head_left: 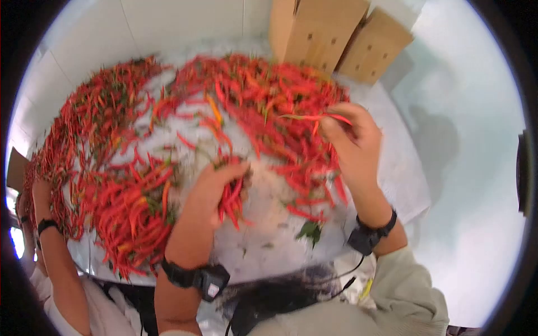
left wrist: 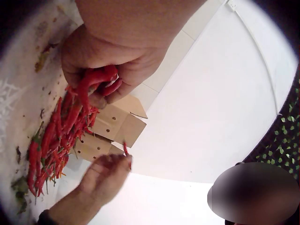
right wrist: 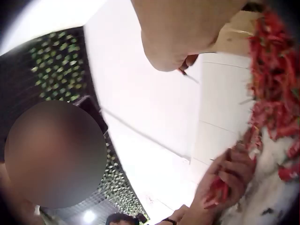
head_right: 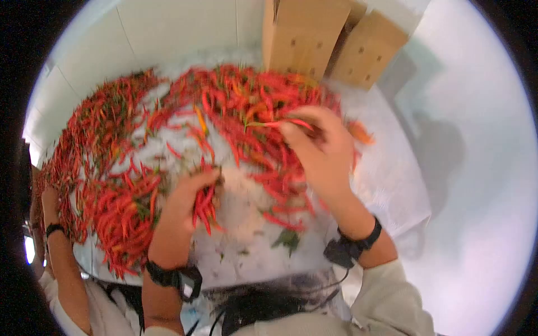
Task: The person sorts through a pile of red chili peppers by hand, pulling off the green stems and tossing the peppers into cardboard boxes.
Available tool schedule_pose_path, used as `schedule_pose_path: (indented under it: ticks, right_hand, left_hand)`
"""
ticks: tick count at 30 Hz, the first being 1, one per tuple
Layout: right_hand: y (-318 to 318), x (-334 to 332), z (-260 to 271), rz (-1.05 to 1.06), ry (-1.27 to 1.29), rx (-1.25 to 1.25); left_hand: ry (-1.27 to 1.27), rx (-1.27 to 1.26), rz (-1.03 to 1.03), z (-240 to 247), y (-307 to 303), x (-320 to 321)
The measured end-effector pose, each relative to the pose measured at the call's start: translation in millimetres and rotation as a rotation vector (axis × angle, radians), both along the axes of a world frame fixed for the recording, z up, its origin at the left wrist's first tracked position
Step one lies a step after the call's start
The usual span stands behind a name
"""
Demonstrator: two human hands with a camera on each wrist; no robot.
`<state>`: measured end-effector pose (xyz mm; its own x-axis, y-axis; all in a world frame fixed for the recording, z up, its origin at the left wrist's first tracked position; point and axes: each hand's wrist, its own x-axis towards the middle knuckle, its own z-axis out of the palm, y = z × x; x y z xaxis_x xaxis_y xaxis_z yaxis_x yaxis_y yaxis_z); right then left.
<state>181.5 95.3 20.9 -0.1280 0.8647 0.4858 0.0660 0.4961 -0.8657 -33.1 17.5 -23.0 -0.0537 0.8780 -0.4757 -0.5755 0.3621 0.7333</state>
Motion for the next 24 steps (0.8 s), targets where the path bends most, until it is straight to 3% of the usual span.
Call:
schedule_pose_path:
  ticks: [3, 5, 8, 10, 11, 12, 15, 17, 20, 24]
  right_hand:
    - [-7, 12, 56, -0.335, 0.25, 0.642]
    - [-7, 32, 104, -0.41, 0.328, 1.083]
    - [8, 38, 159, -0.531, 0.428, 1.357]
    - [29, 31, 178, -0.947, 0.147, 1.331]
    - [51, 17, 183, -0.928, 0.204, 1.246]
    - [84, 11, 183, -0.788, 0.121, 1.23]
    - [122, 5, 136, -0.52, -0.408, 0.494]
    - [106, 3, 91, -0.432, -0.389, 0.453]
    - [64, 13, 47, -0.003, -0.577, 0.085]
    - [41, 25, -5, 0.459, -0.666, -0.064]
  left_hand:
    - [-0.019, 0.02, -0.043, -7, 1, -5]
    - [-0.062, 0.044, -0.04, -2, -1, -1]
    - [-0.114, 0.074, -0.055, 2, -3, -1]
    - [-0.118, 0.078, -0.058, 2, -3, -3]
    - [-0.111, 0.087, -0.039, 0, -2, -5]
    - [-0.105, 0.094, -0.023, -3, -1, -6]
    - [-0.115, 0.094, -0.003, -7, 0, -8]
    - [-0.108, 0.098, -0.003, -9, 0, -9]
    - [-0.066, 0.059, -0.01, -12, 1, -8]
    - [-0.06, 0.057, -0.05, -11, 6, -12]
